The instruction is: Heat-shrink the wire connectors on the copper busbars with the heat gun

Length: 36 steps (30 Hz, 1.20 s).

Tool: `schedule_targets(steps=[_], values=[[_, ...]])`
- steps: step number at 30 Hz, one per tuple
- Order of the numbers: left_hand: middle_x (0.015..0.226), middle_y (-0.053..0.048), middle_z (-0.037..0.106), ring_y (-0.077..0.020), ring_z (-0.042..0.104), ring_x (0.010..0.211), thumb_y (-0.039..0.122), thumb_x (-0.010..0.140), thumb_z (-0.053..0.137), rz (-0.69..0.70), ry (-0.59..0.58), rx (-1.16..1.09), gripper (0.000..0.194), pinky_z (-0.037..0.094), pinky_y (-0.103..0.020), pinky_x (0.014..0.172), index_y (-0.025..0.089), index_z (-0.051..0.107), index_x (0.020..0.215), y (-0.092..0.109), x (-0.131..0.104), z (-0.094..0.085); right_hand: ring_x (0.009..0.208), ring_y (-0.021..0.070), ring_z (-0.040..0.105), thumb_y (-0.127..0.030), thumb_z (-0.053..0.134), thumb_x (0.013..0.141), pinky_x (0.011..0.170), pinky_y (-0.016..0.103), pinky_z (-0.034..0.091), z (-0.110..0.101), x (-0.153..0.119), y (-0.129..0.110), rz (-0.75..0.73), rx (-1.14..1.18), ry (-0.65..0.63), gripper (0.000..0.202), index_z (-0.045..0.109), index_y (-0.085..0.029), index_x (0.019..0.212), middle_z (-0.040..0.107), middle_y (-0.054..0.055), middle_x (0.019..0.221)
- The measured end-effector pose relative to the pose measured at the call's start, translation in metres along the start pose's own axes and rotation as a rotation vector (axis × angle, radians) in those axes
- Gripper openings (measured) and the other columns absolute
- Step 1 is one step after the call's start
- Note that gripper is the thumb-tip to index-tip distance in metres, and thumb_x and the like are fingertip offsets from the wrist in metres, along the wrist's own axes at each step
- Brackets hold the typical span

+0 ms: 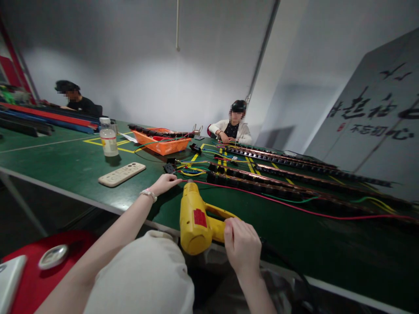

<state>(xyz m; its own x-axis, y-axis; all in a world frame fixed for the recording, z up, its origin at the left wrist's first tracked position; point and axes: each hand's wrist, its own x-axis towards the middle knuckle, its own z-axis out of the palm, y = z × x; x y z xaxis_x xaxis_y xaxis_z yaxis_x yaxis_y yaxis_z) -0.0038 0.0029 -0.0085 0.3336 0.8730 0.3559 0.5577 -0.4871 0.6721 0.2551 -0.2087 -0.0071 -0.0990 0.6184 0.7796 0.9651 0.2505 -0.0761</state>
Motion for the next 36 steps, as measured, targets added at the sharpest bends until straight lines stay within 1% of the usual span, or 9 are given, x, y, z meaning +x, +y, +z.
schedule_targets(steps=[4,10,16,20,25,29,32,36], values=[[0.049,0.005,0.032,-0.0093,0.029,0.051,0.064,0.072,0.051,-0.006,0.005,-0.017,0.053,0.021,-0.024,0.048,0.017,0.043,0.050,0.004,-0.002,-0.002,0.069,0.0125,0.055,-0.026,0.029,0.093,0.068,0.025,0.035,-0.007,-0.004,0.018,0.011,-0.034,0.021,0.037,0.061,-0.018,0.075,0.064,0.002,0.072],[0.050,0.004,0.038,-0.0101,0.033,0.051,0.064,0.072,0.051,-0.028,-0.009,-0.035,0.052,0.024,-0.024,0.049,0.017,0.047,0.052,0.001,-0.001,-0.001,0.067,0.0128,0.056,-0.026,0.029,0.093,0.068,0.024,0.037,-0.022,-0.014,0.047,0.028,-0.120,0.042,0.038,0.061,-0.018,0.075,0.065,0.002,0.074],[0.050,0.004,0.038,-0.0104,0.035,0.052,0.064,0.073,0.051,-0.026,-0.012,-0.022,0.051,0.024,-0.024,0.050,0.016,0.048,0.053,-0.001,-0.001,-0.001,0.068,0.0139,0.058,-0.029,0.031,0.092,0.067,0.025,0.039,-0.035,-0.027,0.078,0.059,-0.223,0.060,0.037,0.063,-0.018,0.077,0.067,0.003,0.077],[0.049,0.003,0.039,-0.0105,0.035,0.051,0.064,0.072,0.051,-0.023,-0.005,-0.032,0.051,0.024,-0.024,0.049,0.016,0.050,0.054,0.000,-0.001,-0.001,0.071,0.0144,0.061,-0.028,0.031,0.091,0.068,0.025,0.040,-0.040,-0.031,0.093,0.069,-0.266,0.073,0.038,0.064,-0.017,0.078,0.068,0.004,0.078],[0.050,0.003,0.041,-0.0108,0.037,0.052,0.063,0.075,0.049,-0.017,-0.006,-0.002,0.051,0.026,-0.024,0.051,0.017,0.050,0.054,-0.003,-0.001,-0.001,0.070,0.0138,0.061,-0.029,0.030,0.091,0.068,0.025,0.041,-0.042,-0.033,0.101,0.062,-0.296,0.089,0.039,0.064,-0.016,0.077,0.069,0.004,0.078],[0.055,0.002,0.049,-0.0123,0.043,0.055,0.063,0.078,0.043,-0.028,0.004,0.006,0.051,0.031,-0.024,0.054,0.017,0.051,0.059,-0.005,0.001,0.000,0.070,0.0134,0.062,-0.028,0.031,0.091,0.068,0.024,0.040,-0.043,-0.034,0.102,0.049,-0.331,0.092,0.038,0.064,-0.016,0.077,0.069,0.004,0.078],[0.059,-0.001,0.054,-0.0140,0.048,0.058,0.064,0.077,0.042,-0.031,0.038,-0.025,0.051,0.034,-0.025,0.056,0.017,0.053,0.060,-0.004,0.001,0.000,0.067,0.0135,0.061,-0.027,0.030,0.091,0.067,0.024,0.040,-0.044,-0.033,0.100,0.047,-0.349,0.090,0.039,0.064,-0.017,0.076,0.069,0.004,0.076],[0.058,-0.001,0.054,-0.0142,0.048,0.057,0.065,0.076,0.042,-0.043,0.037,-0.039,0.052,0.035,-0.025,0.056,0.017,0.054,0.060,-0.002,0.000,0.000,0.064,0.0142,0.058,-0.026,0.029,0.091,0.066,0.026,0.038,-0.046,-0.031,0.090,0.050,-0.384,0.090,0.039,0.062,-0.017,0.074,0.067,0.004,0.072]])
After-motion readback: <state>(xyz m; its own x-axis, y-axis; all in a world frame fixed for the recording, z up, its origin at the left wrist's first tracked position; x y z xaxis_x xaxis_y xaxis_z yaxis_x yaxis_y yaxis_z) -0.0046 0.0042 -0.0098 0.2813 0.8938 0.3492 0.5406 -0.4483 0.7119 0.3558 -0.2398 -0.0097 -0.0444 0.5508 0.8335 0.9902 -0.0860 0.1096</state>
